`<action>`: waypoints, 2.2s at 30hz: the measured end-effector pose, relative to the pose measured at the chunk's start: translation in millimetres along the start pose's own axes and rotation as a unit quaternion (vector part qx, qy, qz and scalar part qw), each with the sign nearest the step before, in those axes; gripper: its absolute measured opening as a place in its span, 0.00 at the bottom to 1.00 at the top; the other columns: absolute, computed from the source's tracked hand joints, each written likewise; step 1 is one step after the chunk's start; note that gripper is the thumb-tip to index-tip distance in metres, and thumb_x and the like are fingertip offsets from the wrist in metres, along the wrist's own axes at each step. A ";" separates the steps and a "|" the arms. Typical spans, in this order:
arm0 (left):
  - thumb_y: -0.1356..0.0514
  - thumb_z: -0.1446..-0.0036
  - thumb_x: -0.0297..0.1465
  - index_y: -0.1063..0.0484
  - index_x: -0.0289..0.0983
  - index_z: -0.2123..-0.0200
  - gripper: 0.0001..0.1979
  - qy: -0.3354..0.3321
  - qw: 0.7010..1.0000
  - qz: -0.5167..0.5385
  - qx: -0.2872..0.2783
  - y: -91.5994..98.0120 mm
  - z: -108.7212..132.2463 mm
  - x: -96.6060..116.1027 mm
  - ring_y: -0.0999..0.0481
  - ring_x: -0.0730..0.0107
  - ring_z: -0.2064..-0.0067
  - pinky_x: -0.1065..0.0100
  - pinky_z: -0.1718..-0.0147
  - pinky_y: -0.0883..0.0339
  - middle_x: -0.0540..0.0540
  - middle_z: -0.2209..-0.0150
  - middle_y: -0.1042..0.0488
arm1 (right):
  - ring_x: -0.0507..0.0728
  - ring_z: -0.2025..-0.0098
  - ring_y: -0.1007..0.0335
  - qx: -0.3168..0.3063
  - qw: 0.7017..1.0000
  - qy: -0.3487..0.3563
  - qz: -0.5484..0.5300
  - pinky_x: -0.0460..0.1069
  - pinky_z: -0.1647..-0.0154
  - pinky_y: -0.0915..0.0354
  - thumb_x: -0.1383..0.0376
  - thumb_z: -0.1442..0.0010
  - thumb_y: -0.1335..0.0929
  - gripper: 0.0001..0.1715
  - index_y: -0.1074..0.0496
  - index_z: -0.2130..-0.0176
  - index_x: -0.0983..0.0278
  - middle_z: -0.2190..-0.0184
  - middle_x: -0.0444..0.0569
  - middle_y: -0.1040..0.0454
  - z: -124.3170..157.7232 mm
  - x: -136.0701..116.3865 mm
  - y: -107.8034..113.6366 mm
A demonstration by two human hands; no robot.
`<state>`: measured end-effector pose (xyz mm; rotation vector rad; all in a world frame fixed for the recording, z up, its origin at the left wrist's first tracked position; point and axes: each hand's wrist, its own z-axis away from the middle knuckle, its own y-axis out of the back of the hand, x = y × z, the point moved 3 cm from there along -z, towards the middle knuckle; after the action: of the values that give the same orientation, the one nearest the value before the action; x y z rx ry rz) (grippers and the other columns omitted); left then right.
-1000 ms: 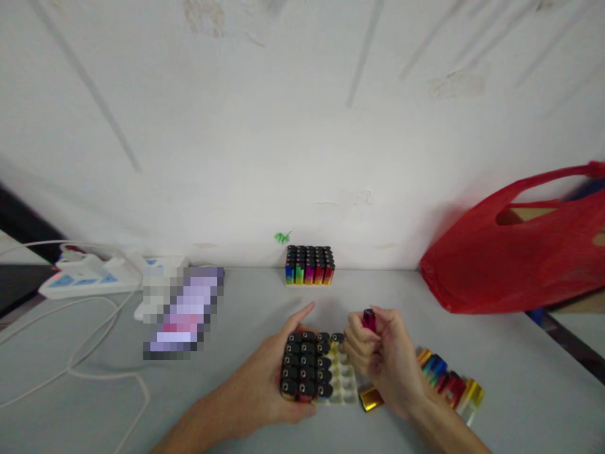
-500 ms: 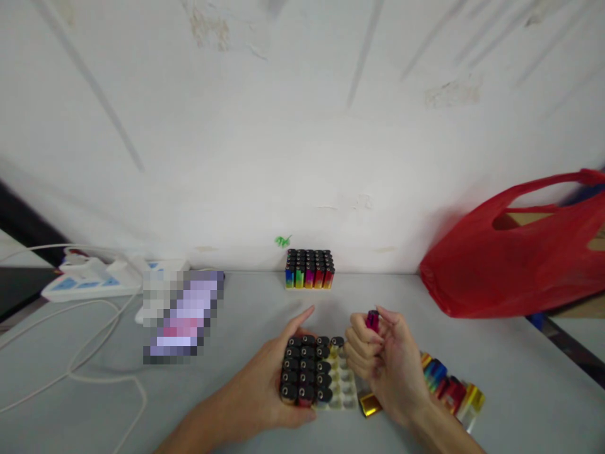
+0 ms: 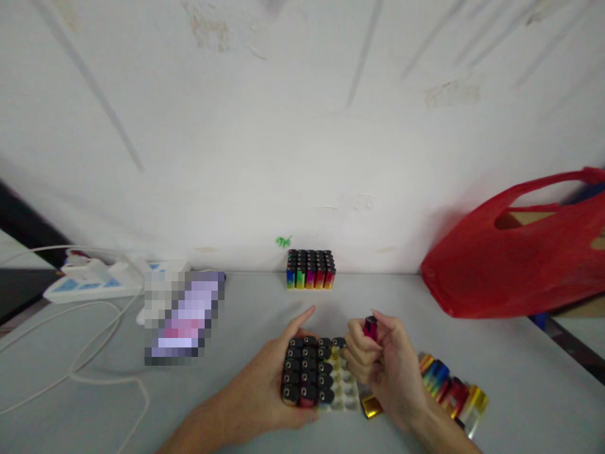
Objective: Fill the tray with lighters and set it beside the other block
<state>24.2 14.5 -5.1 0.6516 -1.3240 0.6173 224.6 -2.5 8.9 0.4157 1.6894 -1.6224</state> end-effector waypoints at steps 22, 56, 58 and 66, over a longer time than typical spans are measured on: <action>0.27 0.53 0.21 0.57 0.52 0.20 0.65 -0.054 0.995 -0.074 0.041 10.9 -3.3 -6.5 0.16 0.56 0.51 0.60 0.54 0.19 0.39 0.34 0.31 | 0.47 0.81 0.71 0.052 0.999 -0.016 0.000 0.45 0.83 0.65 0.47 0.40 0.27 0.31 0.47 0.78 0.57 0.83 0.30 0.59 -1.3 0.2 4.0; 0.24 0.51 0.23 0.52 0.53 0.21 0.62 -0.059 0.996 -0.061 0.028 13.1 -4.1 -8.0 0.17 0.55 0.49 0.60 0.53 0.21 0.42 0.36 0.30 | 0.55 0.65 0.28 -0.033 0.810 0.191 0.553 0.50 0.64 0.33 0.58 0.34 0.20 0.10 0.13 0.51 0.53 0.62 0.45 0.21 7.2 -32.2 0.0; 0.24 0.52 0.23 0.53 0.54 0.21 0.63 -0.058 0.997 -0.053 0.024 12.6 -4.9 -8.2 0.17 0.56 0.50 0.59 0.53 0.21 0.42 0.36 0.30 | 0.54 0.67 0.29 -0.019 0.796 0.194 0.573 0.50 0.64 0.34 0.57 0.34 0.20 0.09 0.14 0.54 0.55 0.66 0.43 0.22 8.6 -34.6 1.0; 0.23 0.51 0.24 0.53 0.55 0.21 0.62 -0.058 0.998 -0.033 0.022 12.6 -5.6 -13.1 0.18 0.57 0.50 0.60 0.54 0.21 0.42 0.36 0.30 | 0.55 0.65 0.28 -0.052 0.774 0.190 0.602 0.50 0.63 0.33 0.57 0.30 0.23 0.06 0.15 0.56 0.56 0.65 0.44 0.22 9.7 -39.7 -1.3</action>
<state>16.9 26.6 -17.8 0.7743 -1.3932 0.5640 253.1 -1.7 38.3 1.4727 1.2205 -0.4740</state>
